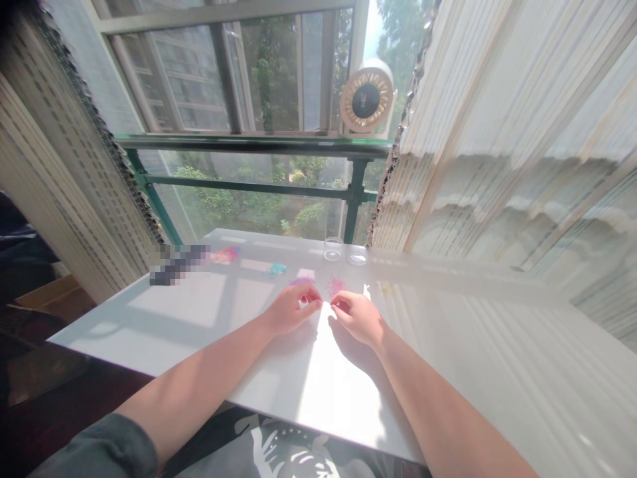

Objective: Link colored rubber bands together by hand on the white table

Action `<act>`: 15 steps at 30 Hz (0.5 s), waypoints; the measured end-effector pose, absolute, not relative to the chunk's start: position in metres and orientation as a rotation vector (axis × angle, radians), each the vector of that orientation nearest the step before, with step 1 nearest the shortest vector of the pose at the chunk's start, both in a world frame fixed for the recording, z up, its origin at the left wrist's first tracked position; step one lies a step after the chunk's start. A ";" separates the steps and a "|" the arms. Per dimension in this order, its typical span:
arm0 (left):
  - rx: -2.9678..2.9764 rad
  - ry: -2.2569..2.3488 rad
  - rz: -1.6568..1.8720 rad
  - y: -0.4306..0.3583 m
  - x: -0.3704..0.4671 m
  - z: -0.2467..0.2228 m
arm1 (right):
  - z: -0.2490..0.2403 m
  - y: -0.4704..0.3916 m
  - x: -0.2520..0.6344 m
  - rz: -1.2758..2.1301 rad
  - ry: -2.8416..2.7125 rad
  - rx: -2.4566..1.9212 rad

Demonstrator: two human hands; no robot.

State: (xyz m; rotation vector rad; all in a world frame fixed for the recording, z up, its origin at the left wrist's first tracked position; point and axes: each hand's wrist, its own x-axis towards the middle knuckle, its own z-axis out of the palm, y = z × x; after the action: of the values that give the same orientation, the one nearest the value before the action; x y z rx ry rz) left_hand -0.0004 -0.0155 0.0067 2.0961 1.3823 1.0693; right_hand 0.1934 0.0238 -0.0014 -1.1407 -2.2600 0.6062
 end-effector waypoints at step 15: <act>2.080 1.320 0.955 -0.019 -0.001 0.010 | 0.005 0.017 0.192 0.832 -2.352 -1.049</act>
State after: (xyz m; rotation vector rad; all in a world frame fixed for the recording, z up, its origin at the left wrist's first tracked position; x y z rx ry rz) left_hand -0.0006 -0.0194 0.0104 2.0803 1.3198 0.9552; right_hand 0.1919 0.0170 0.0048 -1.0489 -2.3515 0.8325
